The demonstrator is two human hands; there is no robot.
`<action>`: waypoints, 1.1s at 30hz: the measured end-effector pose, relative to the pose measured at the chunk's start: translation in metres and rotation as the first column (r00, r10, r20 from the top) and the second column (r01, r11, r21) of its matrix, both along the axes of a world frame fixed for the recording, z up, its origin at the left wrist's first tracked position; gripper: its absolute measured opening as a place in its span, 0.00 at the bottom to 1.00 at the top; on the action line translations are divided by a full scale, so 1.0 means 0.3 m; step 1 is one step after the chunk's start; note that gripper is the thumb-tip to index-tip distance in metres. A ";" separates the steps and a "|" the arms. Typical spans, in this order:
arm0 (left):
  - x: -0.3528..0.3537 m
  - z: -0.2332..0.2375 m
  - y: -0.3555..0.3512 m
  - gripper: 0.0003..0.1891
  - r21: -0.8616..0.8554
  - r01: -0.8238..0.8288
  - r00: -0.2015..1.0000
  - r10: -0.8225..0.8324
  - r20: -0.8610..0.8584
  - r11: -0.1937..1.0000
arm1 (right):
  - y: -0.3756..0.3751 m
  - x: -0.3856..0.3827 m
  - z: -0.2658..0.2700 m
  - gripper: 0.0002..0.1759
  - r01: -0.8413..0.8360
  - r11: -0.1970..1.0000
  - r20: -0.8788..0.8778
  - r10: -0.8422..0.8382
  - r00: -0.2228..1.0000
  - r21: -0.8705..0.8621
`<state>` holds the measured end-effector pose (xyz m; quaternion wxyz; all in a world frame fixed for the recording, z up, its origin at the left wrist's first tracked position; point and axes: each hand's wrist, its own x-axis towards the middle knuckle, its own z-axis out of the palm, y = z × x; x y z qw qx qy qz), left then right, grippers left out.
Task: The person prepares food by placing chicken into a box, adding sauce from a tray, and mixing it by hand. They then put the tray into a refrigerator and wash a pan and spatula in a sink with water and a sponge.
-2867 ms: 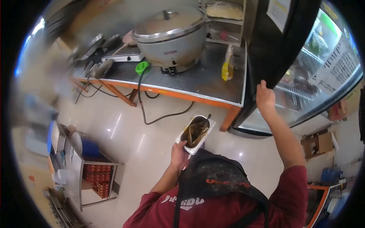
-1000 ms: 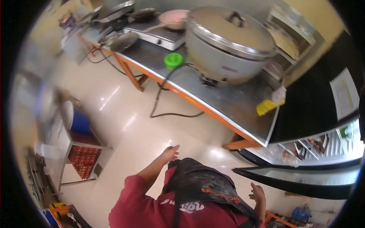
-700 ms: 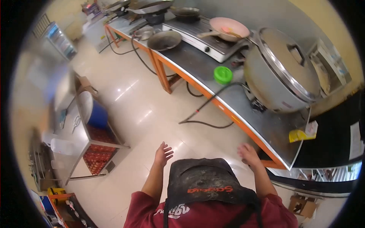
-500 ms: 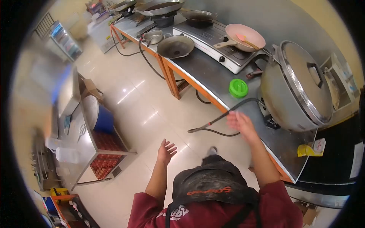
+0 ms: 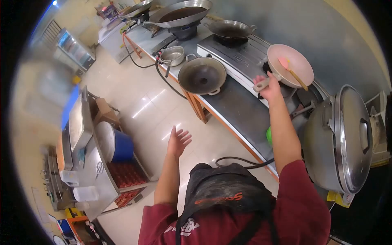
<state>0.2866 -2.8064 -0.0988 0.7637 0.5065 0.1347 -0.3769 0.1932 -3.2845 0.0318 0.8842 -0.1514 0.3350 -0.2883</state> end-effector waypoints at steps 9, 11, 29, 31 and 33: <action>0.705 -0.033 -0.479 0.54 -0.015 0.309 0.951 -0.310 -0.027 0.951 | 0.075 -0.054 -0.018 0.20 -0.027 0.923 -0.406 -0.143 0.903 -0.383; 0.738 0.014 -0.497 0.50 -0.040 0.384 0.923 -0.383 0.034 0.923 | 0.152 -0.063 -0.009 0.20 -0.018 0.928 -0.468 -0.171 0.867 -0.373; 0.845 -0.053 -0.432 0.39 -0.096 0.586 0.803 -0.562 0.198 0.805 | 1.419 -0.386 0.156 0.09 0.023 0.996 -0.721 -0.077 0.689 -0.085; 0.834 0.008 -0.376 0.38 -0.022 0.636 0.754 -0.615 0.232 0.771 | 1.544 -0.404 0.151 0.09 0.100 0.995 -0.712 -0.091 0.696 -0.028; 0.800 0.105 -0.344 0.37 0.048 0.691 0.689 -0.677 0.259 0.721 | 1.663 -0.401 0.144 0.10 0.185 0.982 -0.727 -0.110 0.678 0.024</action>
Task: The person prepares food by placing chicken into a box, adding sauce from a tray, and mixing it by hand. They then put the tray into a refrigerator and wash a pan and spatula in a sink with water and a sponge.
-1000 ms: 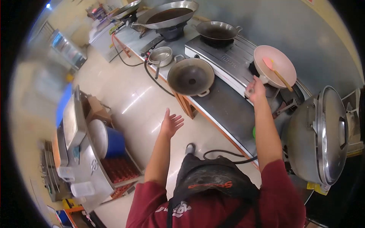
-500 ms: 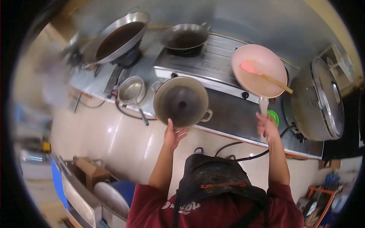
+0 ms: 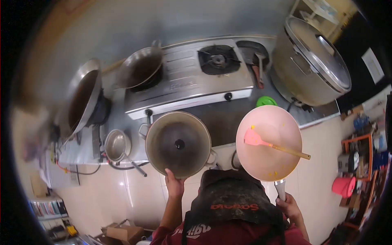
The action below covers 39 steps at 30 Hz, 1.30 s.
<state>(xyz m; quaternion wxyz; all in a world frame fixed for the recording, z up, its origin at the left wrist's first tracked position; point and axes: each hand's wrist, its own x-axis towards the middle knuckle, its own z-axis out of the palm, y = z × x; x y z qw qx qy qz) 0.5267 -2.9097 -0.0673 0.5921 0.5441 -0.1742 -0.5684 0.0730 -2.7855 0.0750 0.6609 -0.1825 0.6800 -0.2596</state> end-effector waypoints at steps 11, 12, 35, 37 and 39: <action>-0.361 0.375 -0.705 0.35 -0.260 0.069 0.961 -0.134 -0.242 0.963 | 0.254 0.034 -0.069 0.18 0.107 0.993 -0.094 -0.112 0.989 -0.050; -0.403 0.388 -0.812 0.34 -0.292 0.076 0.951 -0.157 -0.266 0.953 | 0.245 0.034 -0.046 0.19 0.130 0.991 -0.066 -0.131 0.989 -0.018; -0.699 0.222 -1.435 0.47 -0.160 0.137 0.947 -0.176 -0.267 0.978 | -0.061 -0.646 -0.136 0.30 -0.456 0.889 0.094 0.457 0.885 -0.029; -0.811 0.305 -1.324 0.48 -0.003 -0.033 0.963 0.031 -0.267 0.999 | -0.097 -0.710 -0.150 0.30 -0.510 0.857 0.124 0.515 0.848 -0.069; -0.860 0.264 -1.225 0.38 -0.064 0.063 0.998 -0.061 0.029 0.996 | -0.108 -0.763 -0.132 0.27 -0.548 0.834 0.149 0.552 0.821 -0.069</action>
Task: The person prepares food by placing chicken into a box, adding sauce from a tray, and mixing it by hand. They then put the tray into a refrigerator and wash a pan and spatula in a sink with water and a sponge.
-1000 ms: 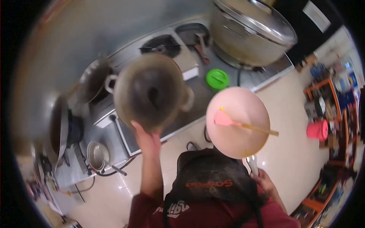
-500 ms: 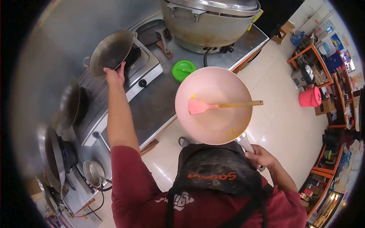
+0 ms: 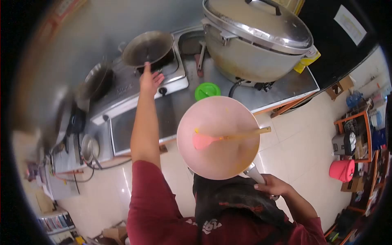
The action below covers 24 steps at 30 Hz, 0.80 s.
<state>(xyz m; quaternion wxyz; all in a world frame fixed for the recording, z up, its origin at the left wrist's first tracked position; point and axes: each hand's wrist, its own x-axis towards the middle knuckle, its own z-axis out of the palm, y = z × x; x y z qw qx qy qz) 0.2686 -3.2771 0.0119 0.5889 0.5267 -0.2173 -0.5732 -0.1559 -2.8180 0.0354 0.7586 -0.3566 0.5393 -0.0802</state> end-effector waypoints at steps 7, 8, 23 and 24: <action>-0.210 0.109 0.999 0.08 -0.092 0.754 0.252 -0.158 0.955 0.650 | -0.005 -0.075 -0.018 0.29 -0.226 0.972 -0.147 0.215 0.966 -0.065; -0.217 0.080 1.071 0.07 -0.067 0.737 0.094 -0.005 0.996 0.672 | 0.003 -0.098 -0.060 0.27 -0.238 0.968 -0.091 0.231 0.969 -0.084; -0.171 0.032 1.827 0.37 0.714 0.195 -0.423 -0.600 0.679 0.672 | -0.049 0.006 0.036 0.19 -0.889 0.452 -0.117 0.882 0.457 -0.069; -0.175 0.010 1.894 0.26 0.658 0.176 -0.437 -0.541 0.719 0.732 | -0.026 0.003 0.013 0.19 -0.893 0.440 -0.099 0.888 0.448 -0.090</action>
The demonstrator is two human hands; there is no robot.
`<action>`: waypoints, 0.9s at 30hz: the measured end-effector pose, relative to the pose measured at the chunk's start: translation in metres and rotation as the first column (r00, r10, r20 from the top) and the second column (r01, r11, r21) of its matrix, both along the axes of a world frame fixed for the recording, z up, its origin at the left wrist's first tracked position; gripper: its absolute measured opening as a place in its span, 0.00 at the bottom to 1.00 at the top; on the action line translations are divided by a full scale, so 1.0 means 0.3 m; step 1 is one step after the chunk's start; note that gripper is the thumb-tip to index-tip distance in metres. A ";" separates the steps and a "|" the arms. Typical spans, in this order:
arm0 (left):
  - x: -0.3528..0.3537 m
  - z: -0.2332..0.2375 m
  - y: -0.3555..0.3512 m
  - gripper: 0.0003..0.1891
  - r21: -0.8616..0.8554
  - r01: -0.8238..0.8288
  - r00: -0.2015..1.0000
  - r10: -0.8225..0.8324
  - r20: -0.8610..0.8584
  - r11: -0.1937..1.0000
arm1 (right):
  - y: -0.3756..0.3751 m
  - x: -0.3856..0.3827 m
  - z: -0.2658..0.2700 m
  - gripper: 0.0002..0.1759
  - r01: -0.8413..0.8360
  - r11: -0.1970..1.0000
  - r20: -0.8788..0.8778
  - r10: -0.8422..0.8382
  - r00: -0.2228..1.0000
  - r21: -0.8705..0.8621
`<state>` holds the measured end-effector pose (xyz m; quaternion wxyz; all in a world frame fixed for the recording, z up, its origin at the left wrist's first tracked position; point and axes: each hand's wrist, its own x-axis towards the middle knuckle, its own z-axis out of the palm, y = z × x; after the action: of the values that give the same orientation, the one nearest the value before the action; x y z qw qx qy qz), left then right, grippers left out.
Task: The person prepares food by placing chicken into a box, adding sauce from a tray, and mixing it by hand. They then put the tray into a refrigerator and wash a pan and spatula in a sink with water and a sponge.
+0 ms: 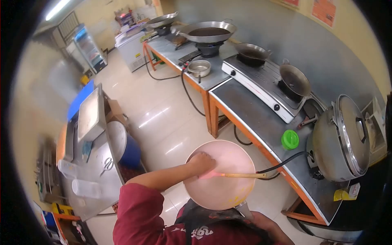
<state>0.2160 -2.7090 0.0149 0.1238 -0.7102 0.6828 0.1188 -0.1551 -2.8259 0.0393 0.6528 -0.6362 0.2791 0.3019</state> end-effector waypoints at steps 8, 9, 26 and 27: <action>-0.136 0.286 0.605 0.13 -0.155 -0.725 0.398 0.225 -0.889 0.672 | 0.308 -0.020 -0.128 0.14 -0.222 0.963 0.002 0.225 0.974 -0.153; -0.192 0.311 0.735 0.14 -0.081 -0.827 0.102 0.006 -0.995 0.557 | 0.366 -0.035 -0.139 0.13 -0.227 0.965 -0.013 0.227 0.974 -0.130; -1.369 0.915 2.626 0.19 -0.433 -0.870 0.366 -0.898 -0.243 -0.238 | 1.937 0.389 0.182 0.11 -0.918 0.360 -0.071 0.933 0.353 0.165; -1.363 0.902 2.719 0.18 -0.405 -0.859 0.434 -0.864 -0.253 -0.313 | 2.090 0.438 0.184 0.12 -0.942 0.295 -0.021 0.955 0.296 0.161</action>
<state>-0.1928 -1.8933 0.2854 -0.9074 -0.2083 0.3340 -0.1470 -0.0239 -2.1987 0.0943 0.3675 -0.6201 -0.1326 0.6804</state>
